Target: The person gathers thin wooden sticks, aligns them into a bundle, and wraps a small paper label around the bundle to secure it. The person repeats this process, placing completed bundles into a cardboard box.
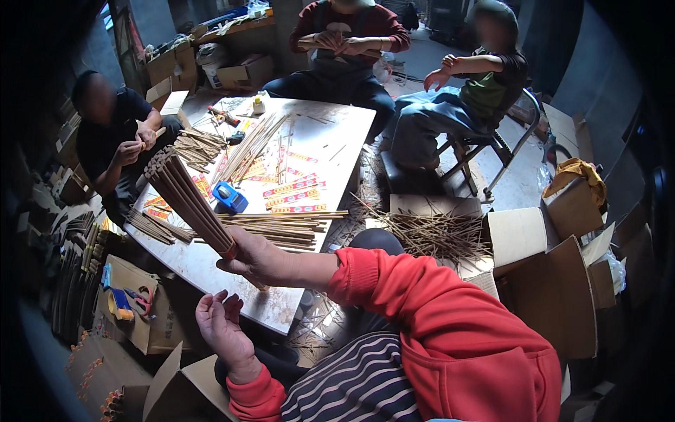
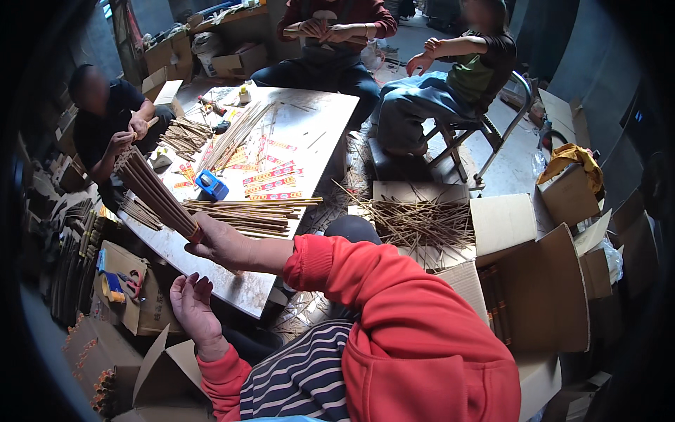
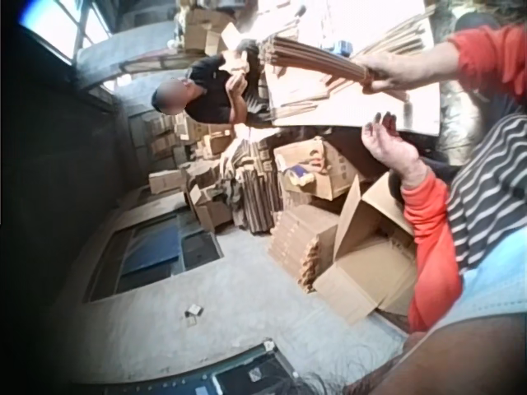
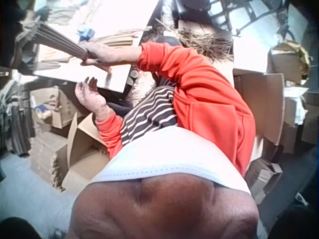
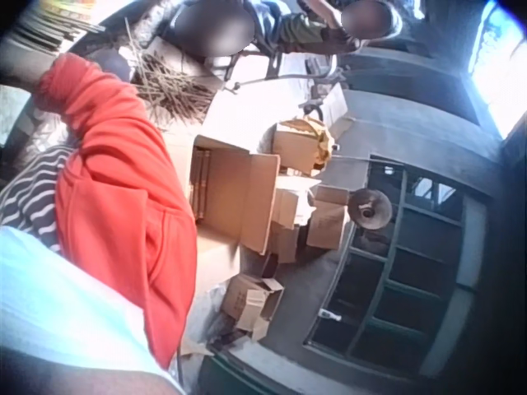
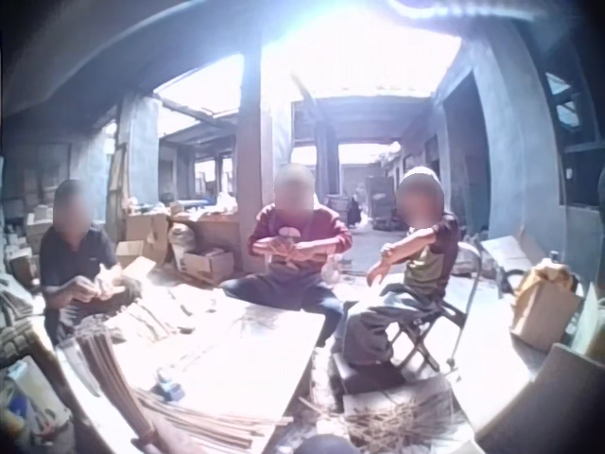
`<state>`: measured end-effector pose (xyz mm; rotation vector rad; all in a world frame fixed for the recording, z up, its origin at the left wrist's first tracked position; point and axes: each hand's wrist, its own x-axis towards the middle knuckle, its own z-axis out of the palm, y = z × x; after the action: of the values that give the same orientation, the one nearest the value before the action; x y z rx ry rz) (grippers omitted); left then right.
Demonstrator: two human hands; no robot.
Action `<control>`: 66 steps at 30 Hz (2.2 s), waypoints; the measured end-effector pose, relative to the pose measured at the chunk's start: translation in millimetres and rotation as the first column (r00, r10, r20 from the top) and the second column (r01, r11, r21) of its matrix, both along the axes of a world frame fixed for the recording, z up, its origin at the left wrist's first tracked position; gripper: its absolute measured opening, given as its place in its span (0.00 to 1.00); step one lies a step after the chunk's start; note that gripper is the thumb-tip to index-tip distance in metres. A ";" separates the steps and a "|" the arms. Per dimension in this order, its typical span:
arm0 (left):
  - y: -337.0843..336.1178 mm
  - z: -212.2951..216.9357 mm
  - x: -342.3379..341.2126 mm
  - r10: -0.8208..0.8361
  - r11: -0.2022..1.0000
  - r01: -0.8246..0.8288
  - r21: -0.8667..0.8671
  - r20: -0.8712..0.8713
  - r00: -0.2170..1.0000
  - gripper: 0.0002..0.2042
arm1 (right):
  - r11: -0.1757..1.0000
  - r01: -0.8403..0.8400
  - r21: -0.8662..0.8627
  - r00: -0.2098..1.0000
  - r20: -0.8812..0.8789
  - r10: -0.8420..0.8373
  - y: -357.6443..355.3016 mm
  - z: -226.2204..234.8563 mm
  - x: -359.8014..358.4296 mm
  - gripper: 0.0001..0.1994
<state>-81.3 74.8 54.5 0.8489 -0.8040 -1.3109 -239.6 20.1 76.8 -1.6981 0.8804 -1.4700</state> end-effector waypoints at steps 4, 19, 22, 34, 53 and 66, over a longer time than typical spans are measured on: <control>-11.8 9.0 5.7 0.048 0.992 -0.041 -0.123 0.053 0.997 0.13 | 0.999 -0.023 -0.030 0.993 -0.120 0.019 1.9 -9.2 -1.0 0.17; -65.1 17.4 6.9 0.134 0.975 -0.129 -0.181 0.016 0.991 0.11 | 0.963 -0.193 -0.186 0.981 -0.026 0.192 -14.5 -5.6 0.2 0.12; -78.1 19.3 5.8 0.117 0.972 -0.112 -0.208 0.010 0.993 0.11 | 0.972 -0.231 -0.031 0.972 -0.056 0.229 -24.9 -25.0 -3.5 0.15; -89.6 4.4 13.6 0.109 0.972 -0.081 -0.222 0.120 0.987 0.24 | 0.961 -0.274 0.033 0.954 -0.118 0.276 -25.7 5.6 -15.5 0.14; -23.0 91.6 -11.9 -0.185 0.934 0.094 -0.344 -0.242 0.953 0.21 | 0.639 -0.486 0.596 0.845 0.135 0.517 47.3 21.0 2.2 0.18; -20.6 113.0 -1.0 -0.035 0.965 0.008 -0.264 -0.097 0.995 0.16 | 0.849 -0.137 0.510 0.914 -0.266 0.307 76.4 16.7 14.5 0.15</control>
<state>-82.3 54.1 167.4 0.5598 -0.8858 -1.2233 -225.1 96.4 93.6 -1.6173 1.0786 -0.7211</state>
